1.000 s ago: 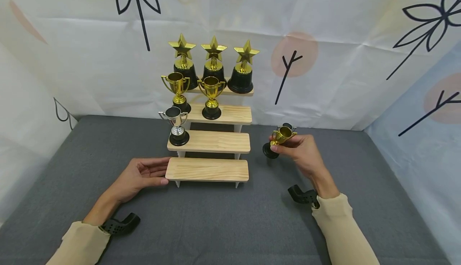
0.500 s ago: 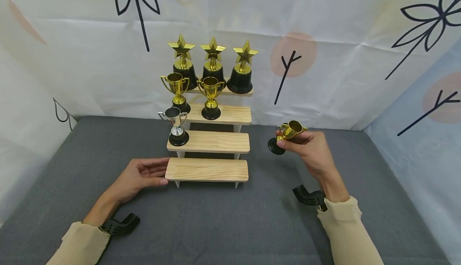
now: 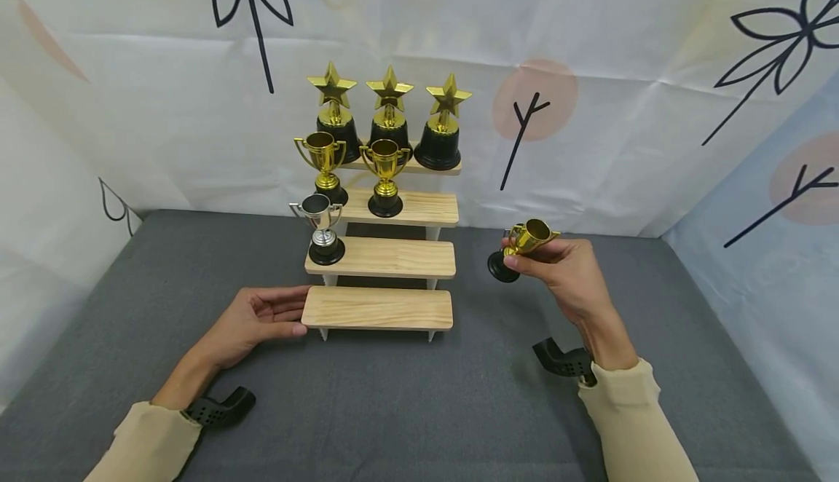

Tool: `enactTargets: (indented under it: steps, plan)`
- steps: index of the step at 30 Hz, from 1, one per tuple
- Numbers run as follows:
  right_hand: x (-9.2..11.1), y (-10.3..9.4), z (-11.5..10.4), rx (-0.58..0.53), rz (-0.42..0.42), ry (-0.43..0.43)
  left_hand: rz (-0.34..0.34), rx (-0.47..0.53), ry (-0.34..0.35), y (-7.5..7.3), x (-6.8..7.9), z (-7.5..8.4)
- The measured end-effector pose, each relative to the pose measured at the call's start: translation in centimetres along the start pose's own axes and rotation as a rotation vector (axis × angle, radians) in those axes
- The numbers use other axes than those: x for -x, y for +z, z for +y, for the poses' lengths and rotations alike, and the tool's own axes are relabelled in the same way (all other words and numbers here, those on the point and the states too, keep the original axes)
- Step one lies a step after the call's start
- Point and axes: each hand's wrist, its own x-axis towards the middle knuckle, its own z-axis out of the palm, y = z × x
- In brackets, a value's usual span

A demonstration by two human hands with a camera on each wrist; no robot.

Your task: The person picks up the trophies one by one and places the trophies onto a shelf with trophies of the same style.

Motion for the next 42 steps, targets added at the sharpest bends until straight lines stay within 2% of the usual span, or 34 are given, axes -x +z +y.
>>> enactTargets:
  steps: [6, 11, 16, 22, 31, 42]
  plan:
    - [0.0, 0.0, -0.2, -0.021, 0.0, -0.025, 0.009, -0.01, -0.011, 0.0, 0.0, 0.0]
    - [-0.3, 0.1, -0.7, 0.004, 0.004, -0.024, 0.007, -0.007, -0.01, -0.1, -0.1, 0.0]
    - [-0.9, 0.4, -1.6, 0.038, -0.011, -0.01, 0.0, 0.004, -0.001, -0.1, 0.0, 0.0]
    - [-2.0, 0.9, -2.8, 0.01, -0.036, -0.012, 0.0, 0.011, -0.004, -0.1, 0.0, 0.1]
    - [-3.9, 2.3, -4.2, 0.012, -0.074, -0.035, -0.002, 0.013, -0.005, -0.1, 0.0, 0.1]
    - [-5.7, 4.3, -5.3, -0.005, -0.057, -0.02, 0.003, -0.001, -0.009, -0.1, 0.0, 0.0]
